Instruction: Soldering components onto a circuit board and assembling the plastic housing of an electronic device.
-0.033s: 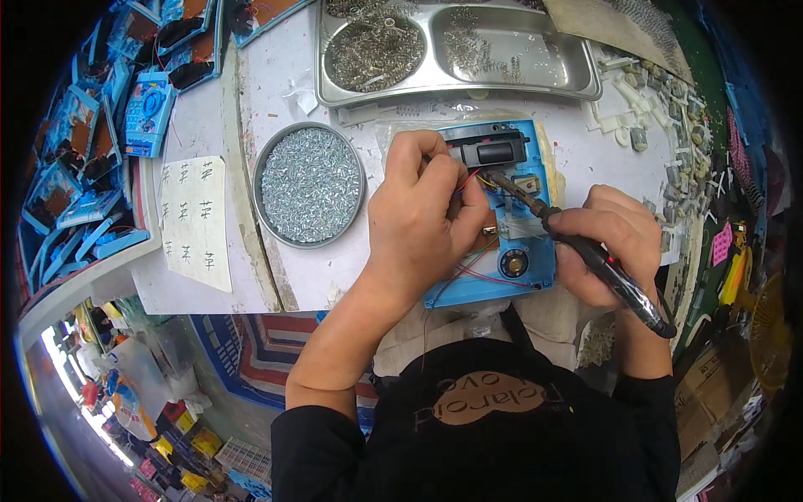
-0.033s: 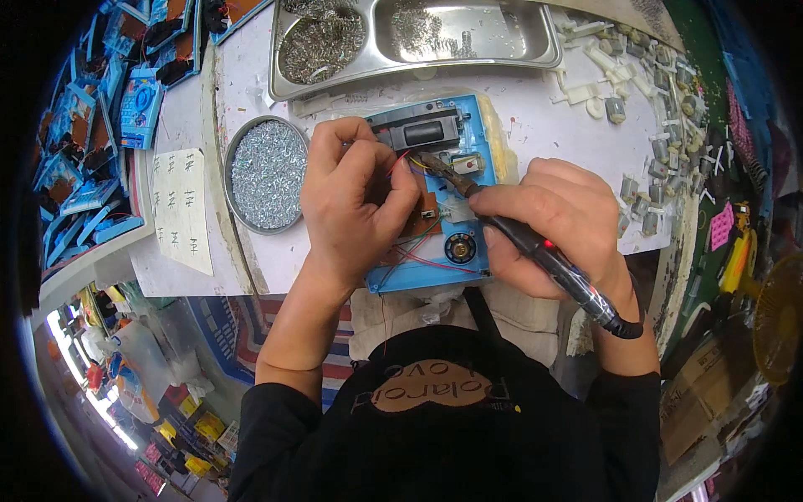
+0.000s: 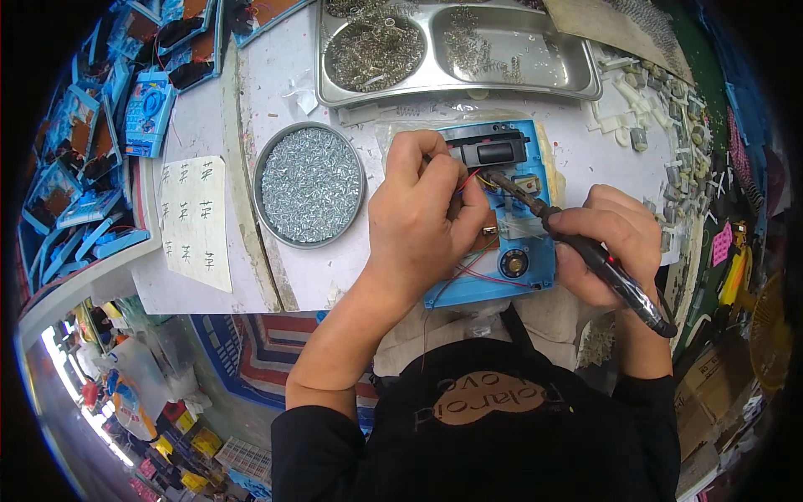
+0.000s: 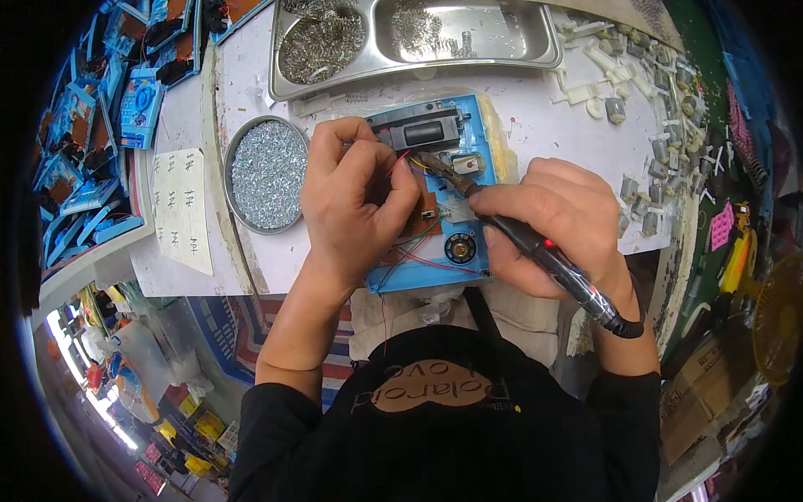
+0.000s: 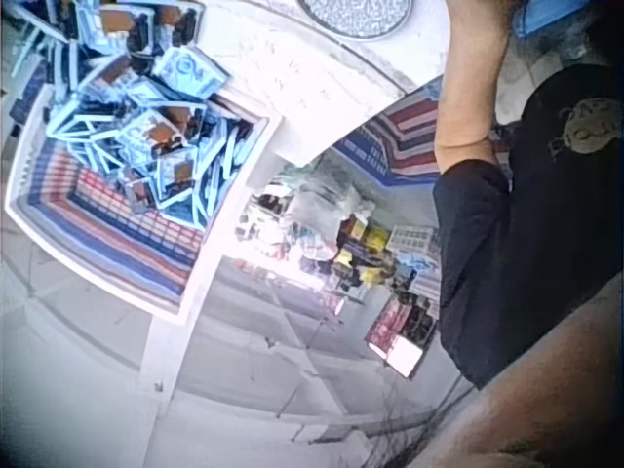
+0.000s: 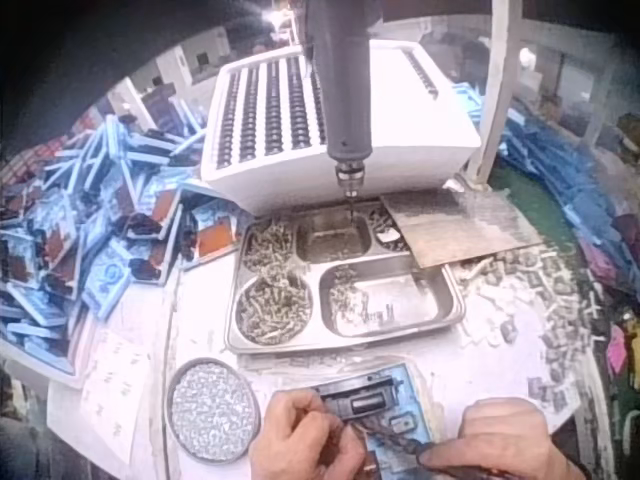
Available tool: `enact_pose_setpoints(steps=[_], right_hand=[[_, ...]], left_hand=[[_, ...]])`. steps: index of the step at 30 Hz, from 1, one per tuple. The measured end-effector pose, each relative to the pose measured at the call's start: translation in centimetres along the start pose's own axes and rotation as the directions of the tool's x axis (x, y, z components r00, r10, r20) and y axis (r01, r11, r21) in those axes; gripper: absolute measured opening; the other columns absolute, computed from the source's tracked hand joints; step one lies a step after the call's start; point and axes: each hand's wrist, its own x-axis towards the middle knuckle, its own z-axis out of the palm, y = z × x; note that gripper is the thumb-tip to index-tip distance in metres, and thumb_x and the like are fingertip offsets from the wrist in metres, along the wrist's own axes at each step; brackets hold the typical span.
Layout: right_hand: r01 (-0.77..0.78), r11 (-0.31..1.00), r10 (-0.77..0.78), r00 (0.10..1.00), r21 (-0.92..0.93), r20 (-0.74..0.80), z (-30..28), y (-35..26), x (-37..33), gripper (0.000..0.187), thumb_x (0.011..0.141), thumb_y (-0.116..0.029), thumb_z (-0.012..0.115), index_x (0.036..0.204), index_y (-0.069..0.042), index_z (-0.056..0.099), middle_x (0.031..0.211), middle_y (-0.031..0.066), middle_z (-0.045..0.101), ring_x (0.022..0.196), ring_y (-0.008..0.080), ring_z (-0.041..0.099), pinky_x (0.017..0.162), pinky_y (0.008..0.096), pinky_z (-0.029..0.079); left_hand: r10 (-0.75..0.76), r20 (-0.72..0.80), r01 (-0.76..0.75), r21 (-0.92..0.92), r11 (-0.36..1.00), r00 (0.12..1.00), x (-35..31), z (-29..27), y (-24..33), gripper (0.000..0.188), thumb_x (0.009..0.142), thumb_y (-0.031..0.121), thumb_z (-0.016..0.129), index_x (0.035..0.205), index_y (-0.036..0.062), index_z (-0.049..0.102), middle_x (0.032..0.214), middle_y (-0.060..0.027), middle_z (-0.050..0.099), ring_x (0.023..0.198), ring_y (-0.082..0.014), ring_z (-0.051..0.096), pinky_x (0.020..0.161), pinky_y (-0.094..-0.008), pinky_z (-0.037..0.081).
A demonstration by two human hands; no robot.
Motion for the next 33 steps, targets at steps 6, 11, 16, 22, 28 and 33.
enact_pose_setpoints(steps=[6,11,16,22,28,33], right_hand=[[-0.004,1.0,0.004,1.0,0.021,0.013,-0.2,0.2,-0.1,0.03,0.068,0.0,0.072,0.098,0.0,0.07,0.065,0.007,0.059,0.051,0.0225,0.052,0.049,0.0334,0.041],[-0.014,1.0,0.014,1.0,0.009,0.026,-0.6,-0.2,-0.5,0.031,0.07,0.0,0.072,0.101,-0.001,0.069,0.064,0.0065,0.058,0.05,0.0217,0.051,0.049,0.033,0.04],[-0.012,1.0,0.012,1.0,0.0,0.012,-0.9,-0.6,-0.8,0.033,0.071,-0.001,0.073,0.103,-0.001,0.069,0.063,0.0061,0.057,0.05,0.0216,0.051,0.049,0.033,0.04],[-0.022,1.0,0.022,1.0,-0.003,0.01,-1.3,-0.7,-1.0,0.031,0.072,-0.002,0.074,0.103,-0.001,0.069,0.064,0.0062,0.058,0.051,0.0213,0.051,0.049,0.0329,0.04],[-0.023,1.0,0.023,1.0,0.001,-0.01,-1.3,-0.6,-1.2,0.029,0.074,-0.004,0.074,0.103,0.0,0.069,0.064,0.0061,0.058,0.051,0.021,0.051,0.049,0.0327,0.039],[-0.013,1.0,0.013,0.999,-0.004,-0.031,-1.4,-0.6,-1.1,0.028,0.076,-0.005,0.074,0.103,0.0,0.069,0.064,0.006,0.058,0.051,0.0207,0.051,0.048,0.0325,0.039]], left_hand=[[-0.004,-0.006,0.004,-0.001,1.0,1.0,0.0,0.1,0.0,0.011,0.074,0.002,0.074,0.08,0.0022,0.065,0.094,-0.0119,0.057,0.076,-0.0245,0.06,0.065,-0.0334,0.051],[-0.014,-0.007,0.014,-0.004,1.0,1.0,-0.1,0.0,0.0,0.011,0.074,0.002,0.074,0.08,0.0019,0.065,0.094,-0.0119,0.057,0.075,-0.0243,0.06,0.065,-0.0332,0.051],[-0.011,-0.011,0.011,-0.004,1.0,1.0,-0.1,0.1,0.0,0.011,0.074,0.002,0.074,0.08,0.0016,0.065,0.094,-0.0118,0.057,0.075,-0.0241,0.06,0.065,-0.0328,0.051],[-0.003,-0.022,0.003,-0.003,1.0,1.0,-0.1,0.1,0.0,0.011,0.074,0.001,0.074,0.08,0.0018,0.065,0.093,-0.0116,0.057,0.074,-0.0237,0.06,0.064,-0.0326,0.051],[-0.013,-0.022,0.013,-0.011,1.0,1.0,-0.2,0.1,0.0,0.01,0.074,0.001,0.074,0.08,0.0019,0.066,0.093,-0.0112,0.057,0.074,-0.0226,0.06,0.064,-0.0322,0.051],[-0.021,-0.017,0.021,-0.018,1.0,1.0,-0.1,0.1,0.1,0.01,0.075,0.001,0.074,0.08,0.0018,0.066,0.094,-0.0113,0.057,0.073,-0.0218,0.059,0.063,-0.031,0.05]])
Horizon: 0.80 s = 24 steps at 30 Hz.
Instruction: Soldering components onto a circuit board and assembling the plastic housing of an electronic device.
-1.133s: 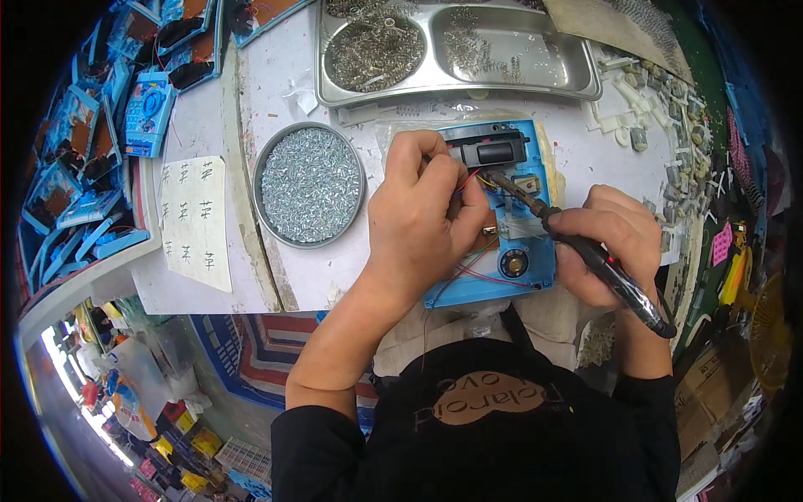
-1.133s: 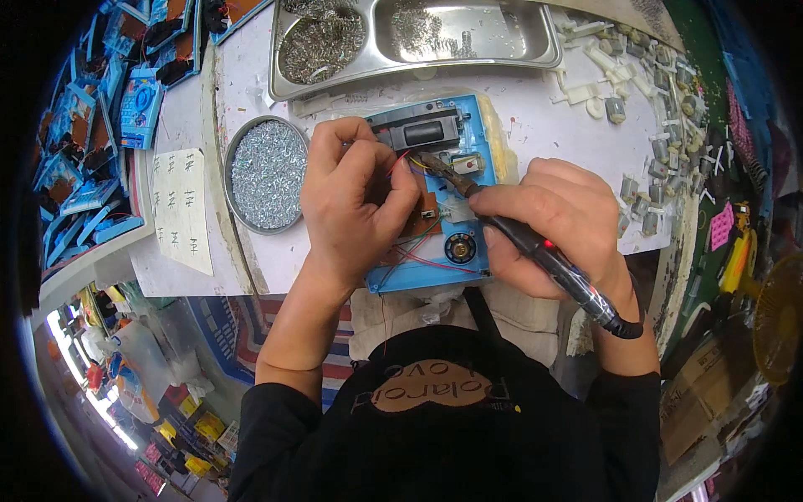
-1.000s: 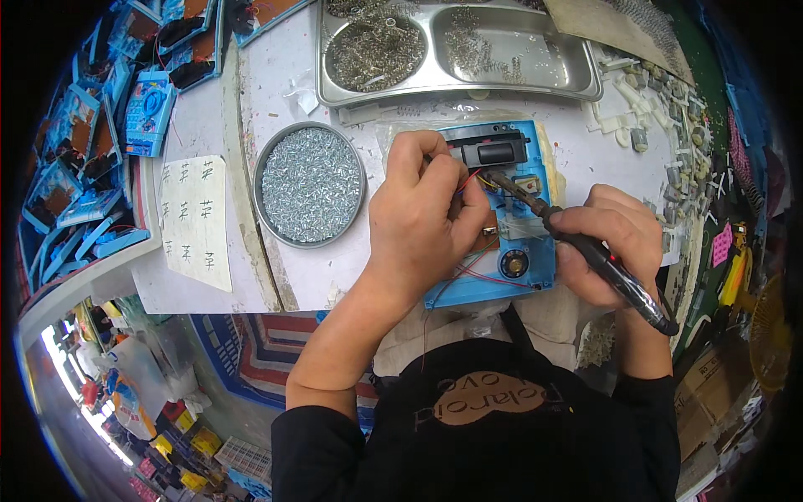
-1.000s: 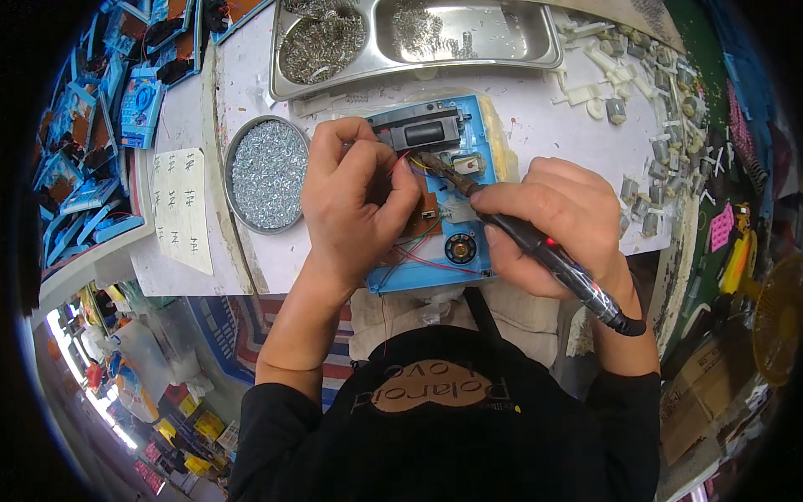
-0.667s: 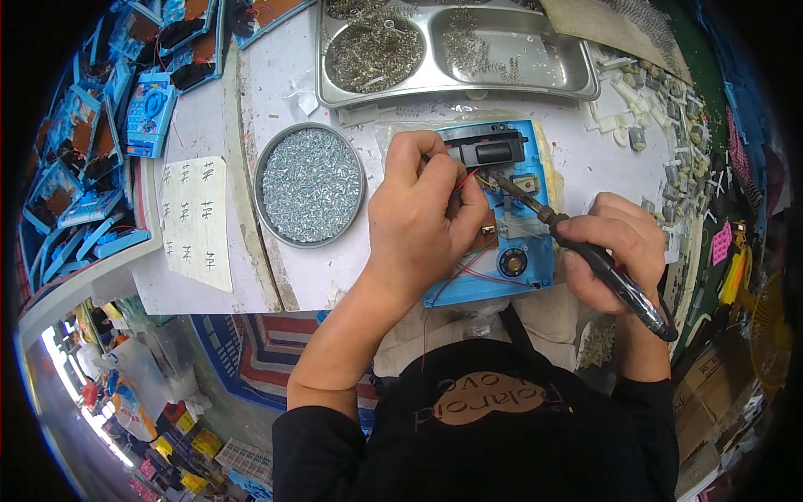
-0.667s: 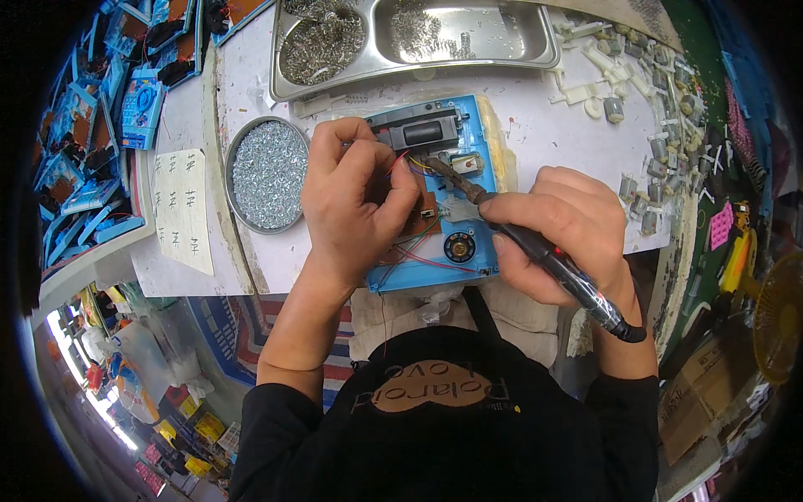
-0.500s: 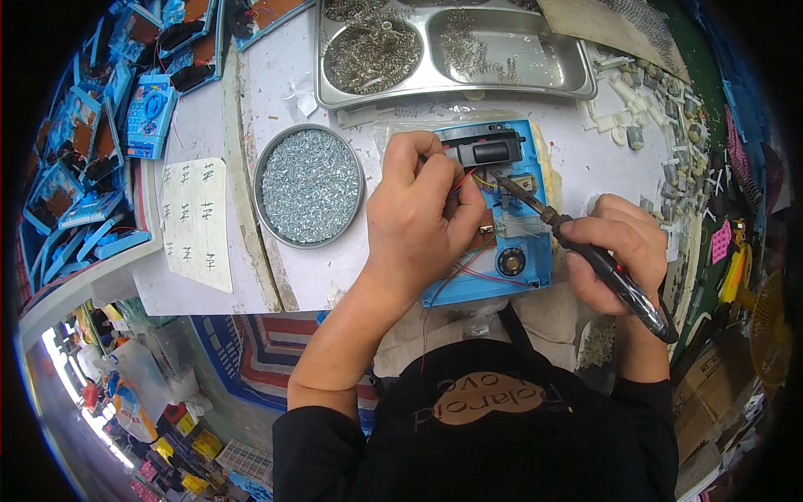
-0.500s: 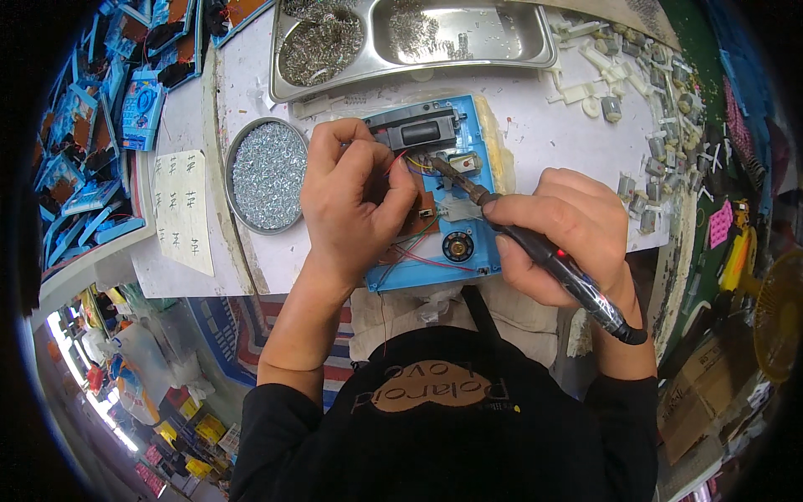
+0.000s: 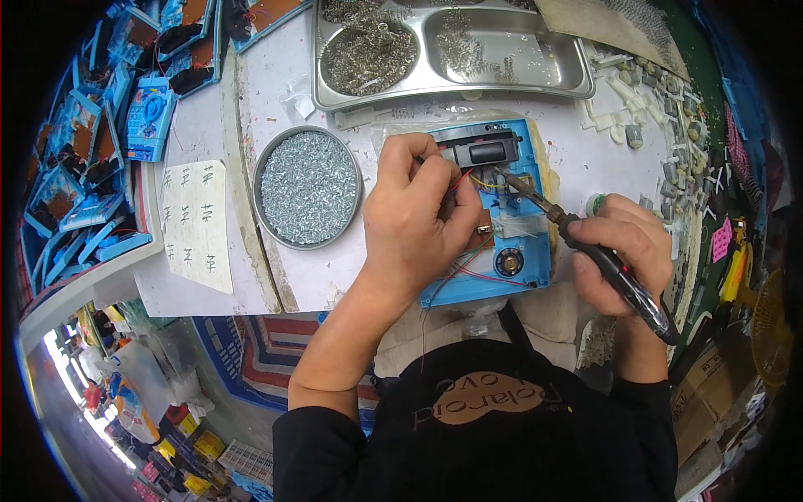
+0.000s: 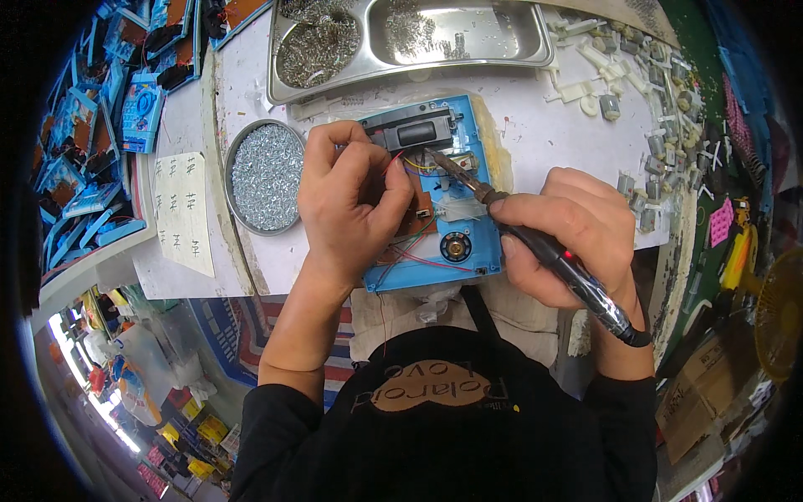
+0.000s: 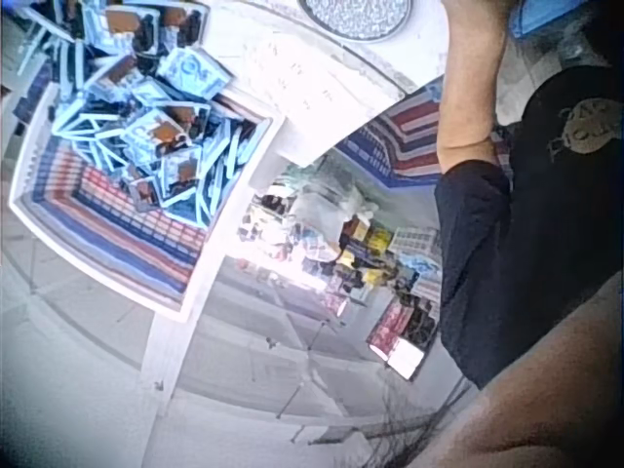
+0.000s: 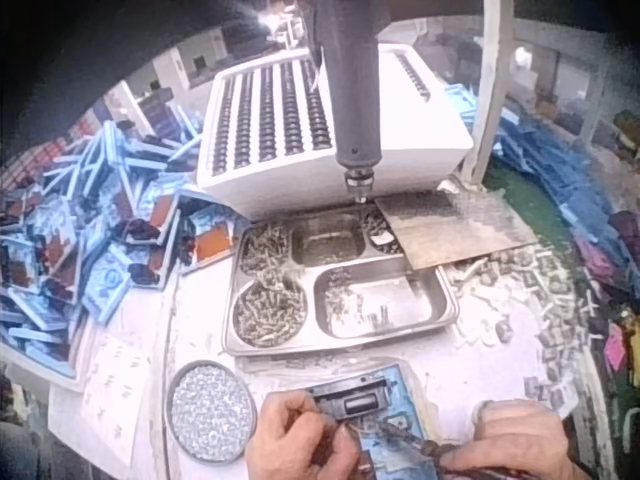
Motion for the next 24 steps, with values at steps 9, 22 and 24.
enact_pose_setpoints(steps=[9,22,24], right_hand=[[0.004,1.0,-0.004,1.0,0.005,-0.016,-0.1,0.1,-0.2,0.029,0.075,-0.003,0.074,0.103,0.0,0.069,0.065,0.0068,0.06,0.051,0.0207,0.052,0.049,0.032,0.039],[-0.392,0.902,0.431,0.851,0.182,-0.301,-1.7,-1.4,-3.8,0.04,0.09,-0.007,0.072,0.128,0.004,0.063,0.113,0.0151,0.068,0.091,0.0172,0.066,0.086,0.029,0.053],[-0.361,0.911,0.407,0.863,0.198,-0.299,-1.4,-1.4,-4.0,0.046,0.089,-0.002,0.072,0.134,0.002,0.061,0.118,0.0156,0.068,0.096,0.0189,0.068,0.088,0.0305,0.053]], left_hand=[[-0.015,0.015,0.015,-0.038,0.999,1.0,-0.3,0.0,-0.2,0.009,0.075,0.002,0.073,0.081,0.0016,0.066,0.094,-0.0118,0.057,0.076,-0.022,0.058,0.064,-0.0301,0.049],[0.231,0.506,-0.274,0.011,0.962,0.831,0.0,-0.4,3.4,0.023,0.079,0.005,0.079,0.1,0.008,0.07,0.1,-0.007,0.063,0.084,-0.0238,0.069,0.07,-0.0354,0.056],[0.213,0.468,-0.2,-0.077,0.977,0.858,0.3,-0.1,3.1,0.015,0.082,0.003,0.075,0.096,0.0058,0.071,0.097,-0.0077,0.067,0.085,-0.0266,0.07,0.07,-0.0349,0.055]])
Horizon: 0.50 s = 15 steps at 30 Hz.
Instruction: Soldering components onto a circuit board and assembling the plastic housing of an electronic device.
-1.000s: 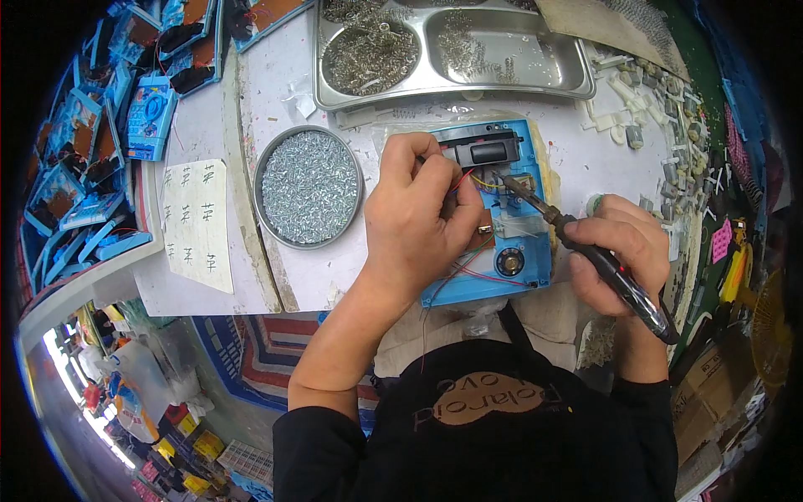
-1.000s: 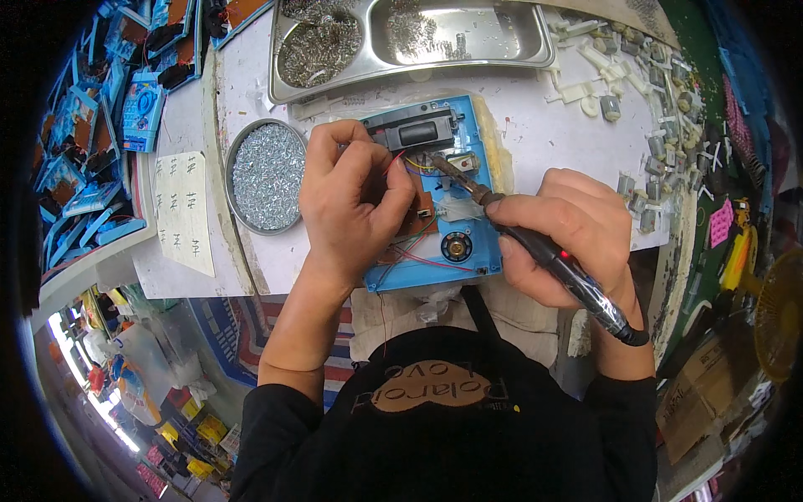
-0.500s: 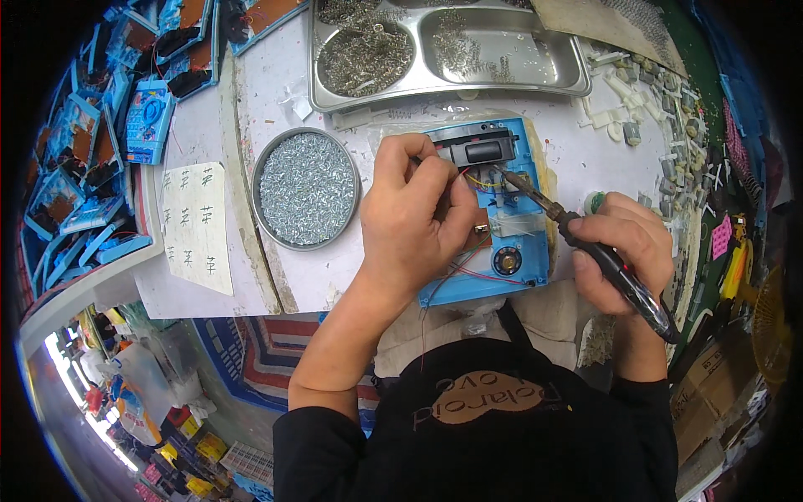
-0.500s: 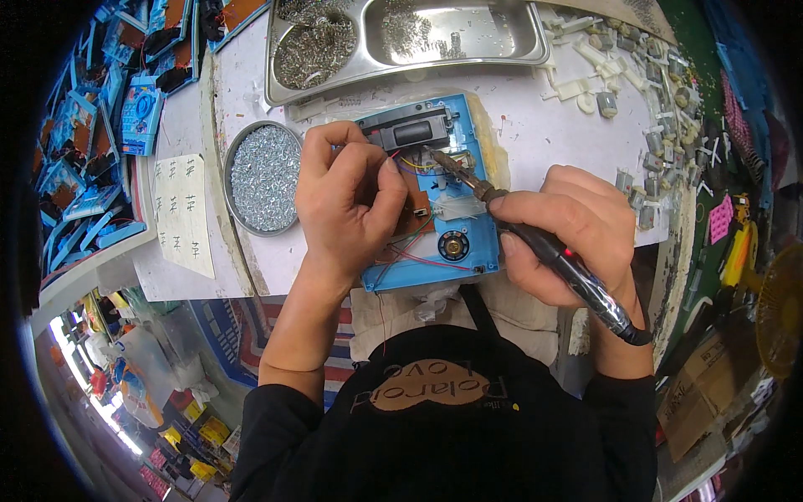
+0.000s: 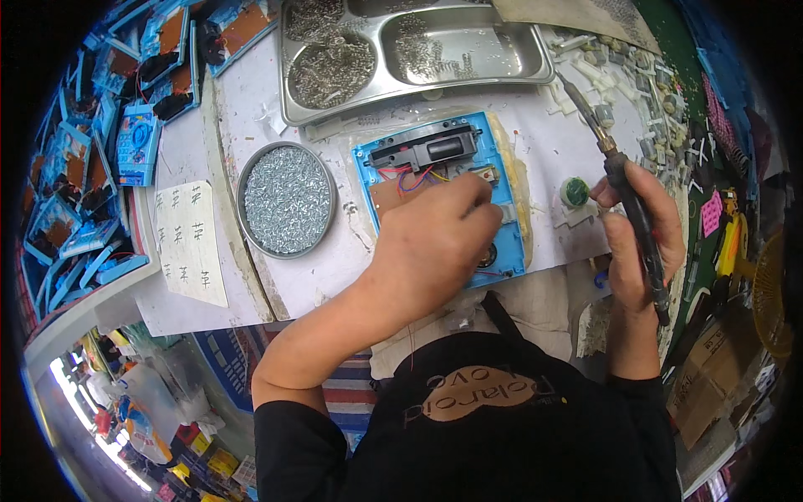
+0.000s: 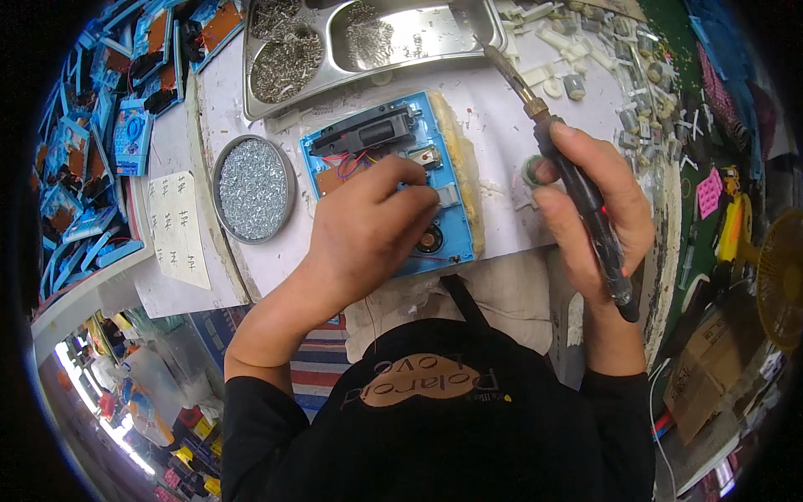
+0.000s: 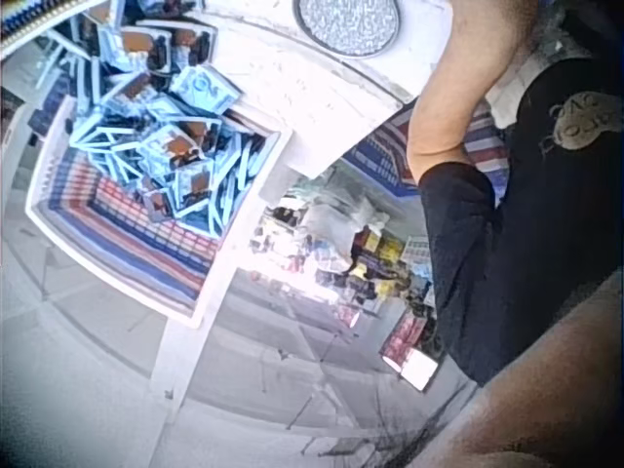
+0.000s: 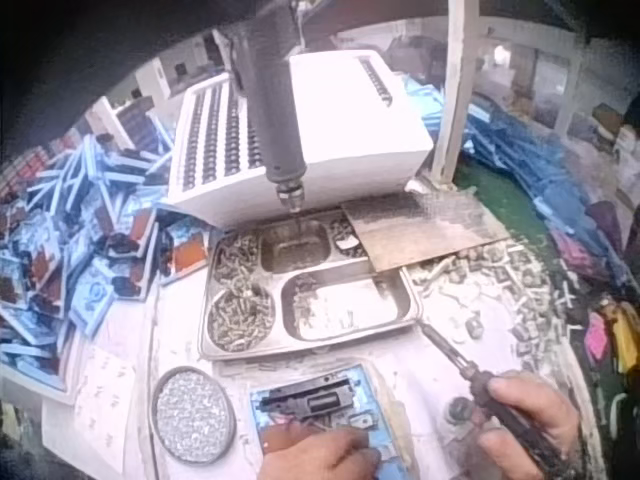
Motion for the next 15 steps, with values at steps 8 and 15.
enact_pose_setpoints(steps=[8,15], right_hand=[[0.087,0.996,-0.083,0.973,-0.008,0.214,6.1,1.0,1.6,0.061,0.077,0.011,0.073,0.134,-0.007,0.062,0.097,0.0115,0.067,0.084,0.0222,0.068,0.074,0.0307,0.054],[0.135,0.991,-0.135,0.981,0.013,0.142,7.1,1.2,1.8,0.062,0.076,0.012,0.074,0.134,-0.008,0.062,0.093,0.0106,0.065,0.077,0.0236,0.065,0.069,0.0307,0.053]], left_hand=[[-0.314,0.025,0.298,-0.391,0.871,0.949,-0.3,-0.8,-1.3,0.009,0.084,0.005,0.077,0.091,0.0004,0.075,0.077,-0.0132,0.071,0.066,-0.0238,0.069,0.061,-0.0338,0.052],[-0.383,0.028,0.351,-0.466,0.812,0.923,-0.6,-0.3,-1.4,0.01,0.084,0.006,0.078,0.09,-0.0004,0.073,0.077,-0.0136,0.071,0.062,-0.0211,0.069,0.058,-0.0318,0.053]])
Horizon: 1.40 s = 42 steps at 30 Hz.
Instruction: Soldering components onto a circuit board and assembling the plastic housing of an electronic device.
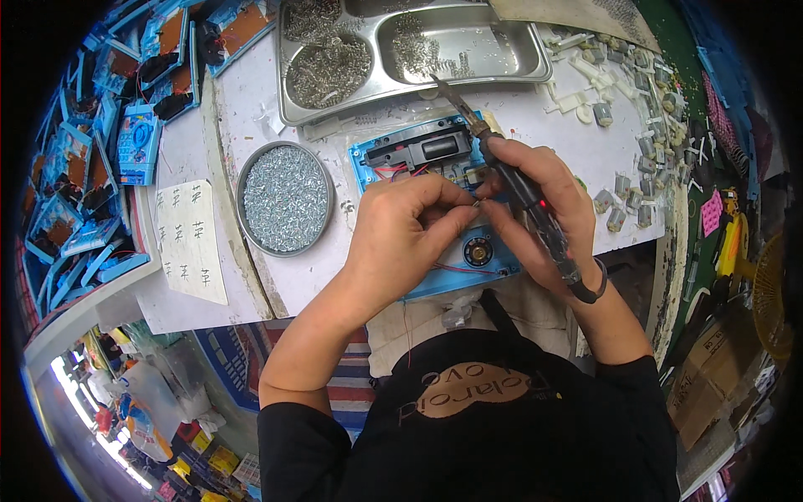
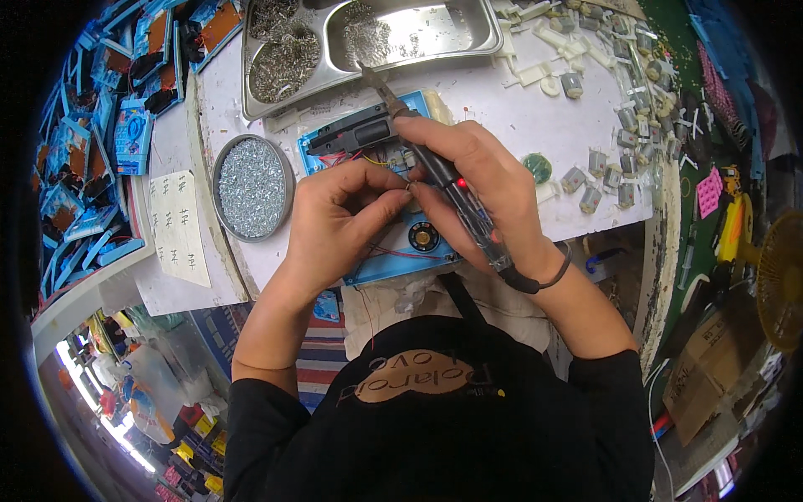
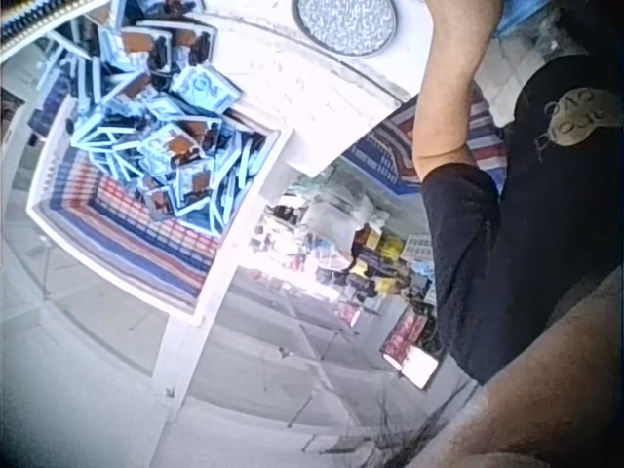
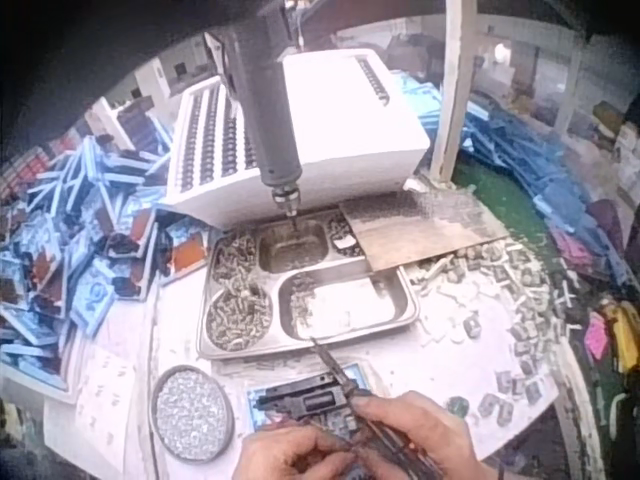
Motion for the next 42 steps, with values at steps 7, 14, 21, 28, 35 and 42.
enact_pose_setpoints(steps=[7,14,21,28,35,42], right_hand=[[0.169,0.966,-0.156,0.985,-0.196,0.077,-1.7,-0.8,-0.8,0.054,0.078,0.006,0.074,0.13,-0.003,0.062,0.094,0.0113,0.066,0.078,0.0255,0.063,0.072,0.0363,0.053],[-0.123,0.971,0.115,0.992,0.205,0.047,-8.0,-2.4,-2.5,0.026,0.076,-0.006,0.071,0.101,0.001,0.069,0.074,0.008,0.06,0.064,0.0189,0.052,0.06,0.0304,0.04],[-0.057,0.992,0.019,0.954,0.117,0.299,-7.4,-0.9,-1.9,0.022,0.067,-0.005,0.068,0.089,-0.003,0.07,0.062,0.0046,0.055,0.054,0.0218,0.049,0.053,0.0335,0.038],[-0.06,0.993,0.023,0.943,0.102,0.331,-6.9,-1.0,-1.3,0.022,0.065,-0.004,0.068,0.087,-0.004,0.071,0.064,0.0048,0.059,0.054,0.0223,0.052,0.053,0.0341,0.04],[-0.057,0.995,0.022,0.934,0.087,0.357,-6.8,-1.0,-1.0,0.021,0.065,-0.003,0.068,0.086,-0.005,0.071,0.069,0.0063,0.066,0.056,0.0231,0.056,0.055,0.034,0.044],[-0.058,0.997,0.033,0.92,0.05,0.391,-6.6,-1.3,-0.4,0.022,0.065,-0.002,0.068,0.086,-0.005,0.071,0.074,0.0068,0.069,0.058,0.0245,0.059,0.057,0.0339,0.046]], left_hand=[[0.151,0.041,-0.155,0.138,0.978,0.988,-0.1,-0.3,0.0,0.01,0.083,0.003,0.076,0.091,0.0013,0.071,0.079,-0.0107,0.067,0.071,-0.026,0.068,0.067,-0.035,0.053],[0.304,0.199,-0.353,0.293,0.889,0.932,-1.0,-0.6,-0.1,0.02,0.077,-0.005,0.075,0.094,0.0027,0.068,0.109,-0.0129,0.06,0.087,-0.0278,0.068,0.075,-0.0351,0.054],[0.331,0.228,-0.392,0.328,0.859,0.916,-1.1,-0.6,-0.3,0.023,0.075,-0.005,0.075,0.094,0.0028,0.065,0.113,-0.0128,0.059,0.086,-0.0268,0.068,0.074,-0.0367,0.054],[0.353,0.23,-0.415,0.34,0.844,0.907,-1.1,-0.7,-0.5,0.025,0.074,-0.005,0.075,0.094,0.0028,0.064,0.113,-0.0121,0.059,0.084,-0.0251,0.067,0.072,-0.0355,0.054],[0.356,0.224,-0.416,0.342,0.843,0.907,-1.1,-0.6,-0.6,0.026,0.072,-0.005,0.076,0.093,0.0033,0.063,0.112,-0.0116,0.06,0.086,-0.0256,0.067,0.072,-0.0361,0.054],[0.366,0.231,-0.428,0.347,0.835,0.902,-1.1,-0.6,-0.6,0.027,0.071,-0.004,0.076,0.094,0.0038,0.064,0.113,-0.012,0.06,0.091,-0.028,0.067,0.073,-0.0365,0.055]])
